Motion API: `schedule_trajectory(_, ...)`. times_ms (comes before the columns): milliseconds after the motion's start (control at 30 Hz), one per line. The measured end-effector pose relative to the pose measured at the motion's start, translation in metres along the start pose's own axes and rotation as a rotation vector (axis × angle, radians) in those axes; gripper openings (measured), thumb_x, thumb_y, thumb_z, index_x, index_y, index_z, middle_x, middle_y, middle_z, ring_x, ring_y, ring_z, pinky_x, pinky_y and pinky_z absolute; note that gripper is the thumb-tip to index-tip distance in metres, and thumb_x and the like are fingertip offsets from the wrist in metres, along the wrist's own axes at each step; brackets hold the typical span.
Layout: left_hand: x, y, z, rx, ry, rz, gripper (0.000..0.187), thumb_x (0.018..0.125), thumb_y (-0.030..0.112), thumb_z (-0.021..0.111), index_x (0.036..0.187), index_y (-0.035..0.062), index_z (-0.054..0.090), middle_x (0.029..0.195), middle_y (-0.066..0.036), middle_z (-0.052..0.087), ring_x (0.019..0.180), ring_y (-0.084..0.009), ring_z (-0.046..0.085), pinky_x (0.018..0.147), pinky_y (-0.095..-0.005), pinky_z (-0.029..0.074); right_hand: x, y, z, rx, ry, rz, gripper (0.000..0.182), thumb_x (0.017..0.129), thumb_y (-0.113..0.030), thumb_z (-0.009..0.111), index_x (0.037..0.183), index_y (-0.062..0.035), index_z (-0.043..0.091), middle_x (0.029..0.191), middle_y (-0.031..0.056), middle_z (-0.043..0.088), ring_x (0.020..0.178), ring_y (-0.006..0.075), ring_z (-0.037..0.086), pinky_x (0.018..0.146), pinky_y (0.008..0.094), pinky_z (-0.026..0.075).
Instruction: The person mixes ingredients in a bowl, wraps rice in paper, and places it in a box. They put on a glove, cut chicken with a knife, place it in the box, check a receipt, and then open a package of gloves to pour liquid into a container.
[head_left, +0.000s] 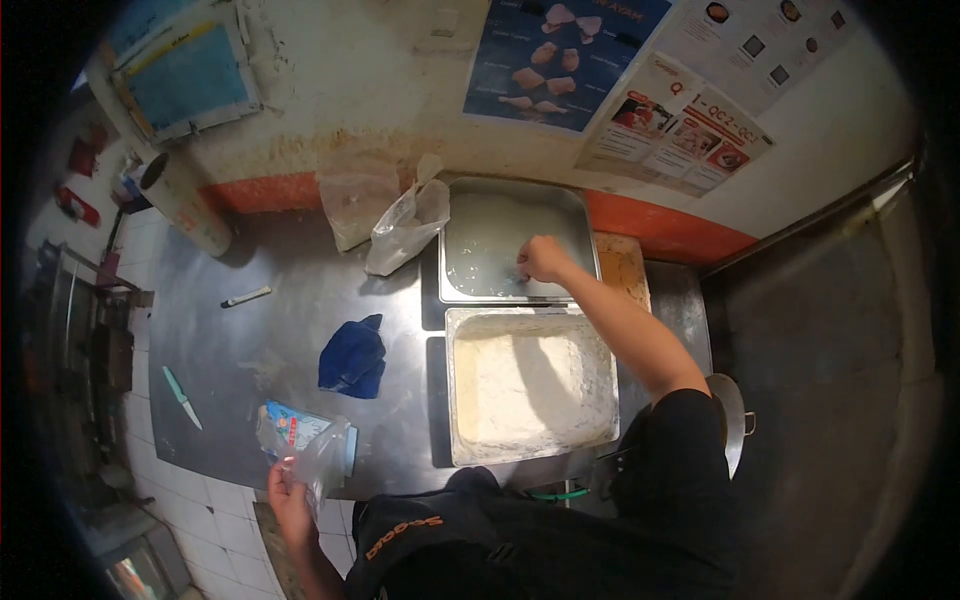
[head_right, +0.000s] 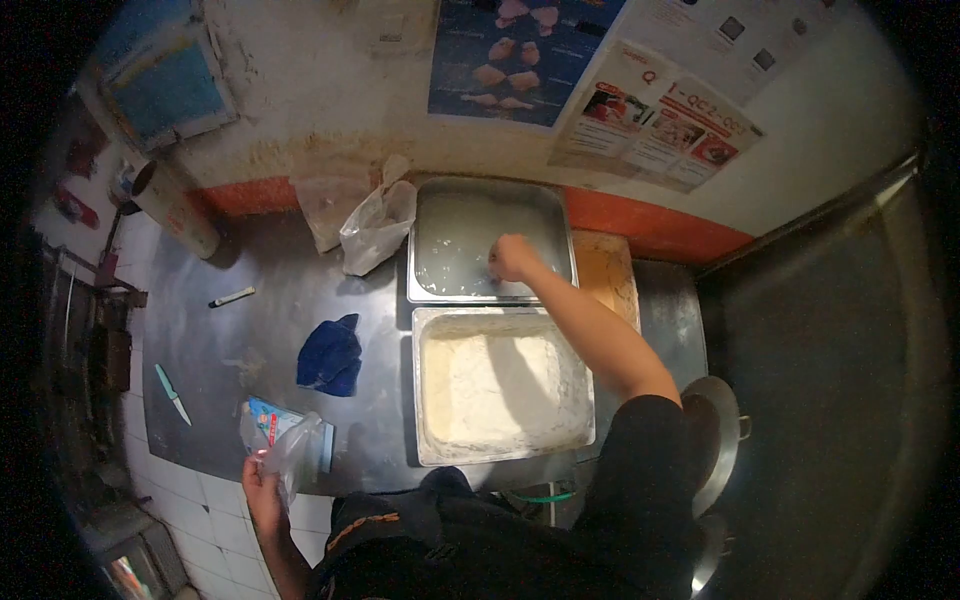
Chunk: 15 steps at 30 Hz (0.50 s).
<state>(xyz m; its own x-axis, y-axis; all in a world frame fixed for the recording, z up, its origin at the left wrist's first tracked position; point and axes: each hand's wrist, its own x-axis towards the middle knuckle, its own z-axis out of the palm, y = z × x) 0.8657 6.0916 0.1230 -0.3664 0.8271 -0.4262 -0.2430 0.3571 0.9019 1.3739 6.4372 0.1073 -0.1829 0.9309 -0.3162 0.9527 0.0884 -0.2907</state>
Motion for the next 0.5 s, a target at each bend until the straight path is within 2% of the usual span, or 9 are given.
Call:
schedule_trajectory(33, -0.001, 0.000, -0.002, 0.010, 0.008, 0.010, 0.040, 0.079, -0.007, 0.048, 0.117, 0.0017, 0.054, 0.113, -0.008, 0.059, 0.104, -0.0162, 0.056, 0.091, -0.0289, 0.044, 0.005, -0.008, 0.002, 0.070, -0.010, -0.008, 0.015, 0.072, -0.011, 0.061, 0.079, -0.0070, 0.074, 0.086, 0.0187, 0.070, 0.083, 0.0347, 0.068, 0.080, 0.0444, 0.053)
schedule_trajectory(133, -0.004, 0.004, -0.005, 0.129, 0.022, 0.033, 0.039, 0.079, -0.007, 0.047, 0.117, 0.0020, 0.054, 0.112, -0.008, 0.059, 0.103, -0.0160, 0.056, 0.091, -0.0285, 0.043, 0.023, -0.032, 0.016, 0.224, 0.105, -0.068, 0.013, 0.072, -0.009, 0.061, 0.077, -0.0049, 0.073, 0.082, 0.0190, 0.069, 0.080, 0.0360, 0.068, 0.077, 0.0445, 0.054)
schedule_trajectory(233, -0.008, 0.000, -0.010, 0.089, 0.018, 0.057, 0.039, 0.080, -0.008, 0.048, 0.117, 0.0017, 0.054, 0.110, -0.008, 0.060, 0.102, -0.0161, 0.057, 0.090, -0.0284, 0.044, 0.039, -0.047, 0.030, 0.079, 0.386, -0.154, 0.011, 0.074, -0.009, 0.062, 0.077, -0.0030, 0.070, 0.081, 0.0191, 0.068, 0.081, 0.0367, 0.067, 0.074, 0.0454, 0.053)
schedule_trajectory(433, -0.018, 0.006, -0.001, 0.127, 0.095, 0.060, 0.033, 0.084, -0.007, 0.056, 0.115, 0.0011, 0.054, 0.105, -0.008, 0.062, 0.098, -0.0160, 0.059, 0.089, -0.0292, 0.045, 0.080, -0.022, 0.043, -0.176, 0.532, -0.003, 0.014, 0.082, -0.012, 0.057, 0.085, -0.0049, 0.069, 0.089, 0.0190, 0.067, 0.088, 0.0388, 0.064, 0.075, 0.0493, 0.053)
schedule_trajectory(500, -0.020, 0.003, -0.003, 0.084, 0.103, 0.059, 0.030, 0.085, -0.005, 0.058, 0.114, 0.0012, 0.054, 0.105, -0.009, 0.063, 0.096, -0.0160, 0.059, 0.088, -0.0291, 0.046, 0.080, -0.004, 0.042, -0.115, 0.553, 0.088, 0.014, 0.083, -0.012, 0.056, 0.087, -0.0059, 0.068, 0.091, 0.0199, 0.066, 0.092, 0.0386, 0.064, 0.076, 0.0491, 0.053)
